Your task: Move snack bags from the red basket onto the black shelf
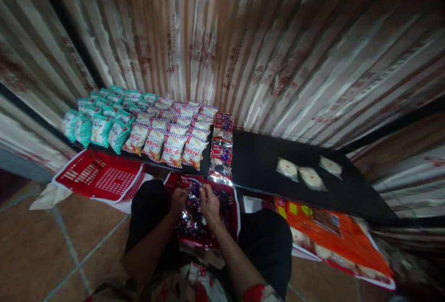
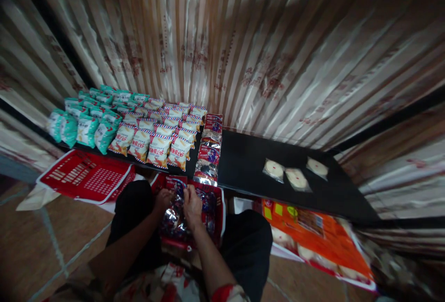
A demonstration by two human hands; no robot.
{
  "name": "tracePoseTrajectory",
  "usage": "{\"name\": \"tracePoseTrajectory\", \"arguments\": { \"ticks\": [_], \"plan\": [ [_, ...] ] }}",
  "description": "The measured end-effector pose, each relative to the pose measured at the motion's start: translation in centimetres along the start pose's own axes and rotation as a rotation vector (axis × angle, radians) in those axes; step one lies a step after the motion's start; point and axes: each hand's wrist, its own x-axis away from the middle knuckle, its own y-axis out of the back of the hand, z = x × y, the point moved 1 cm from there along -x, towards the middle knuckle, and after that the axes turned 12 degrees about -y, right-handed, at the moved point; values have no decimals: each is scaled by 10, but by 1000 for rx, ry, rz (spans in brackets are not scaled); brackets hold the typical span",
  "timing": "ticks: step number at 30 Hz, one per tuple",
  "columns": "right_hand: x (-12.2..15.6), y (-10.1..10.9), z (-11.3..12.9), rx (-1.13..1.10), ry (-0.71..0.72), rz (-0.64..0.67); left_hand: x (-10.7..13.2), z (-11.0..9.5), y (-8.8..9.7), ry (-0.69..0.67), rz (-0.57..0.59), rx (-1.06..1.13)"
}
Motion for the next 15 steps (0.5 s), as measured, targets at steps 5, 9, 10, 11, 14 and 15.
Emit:
{"name": "tracePoseTrajectory", "arguments": {
  "ticks": [5,9,10,11,14,15],
  "plan": [
    [8,17,3,-34,-7,-40,12,-16,3,0,33,109],
    [12,29,4,-31,-9,-80,23,-28,2,-1,88,177],
    [13,32,4,-30,-12,-83,26,-31,1,-2,105,191],
    [13,35,4,-33,-18,-85,29,-34,1,-3,123,203],
    [14,44,5,-49,-30,-94,35,-43,-1,-12,178,225],
    [14,47,5,-53,-35,-103,37,-46,-1,-18,198,229]
  ]
}}
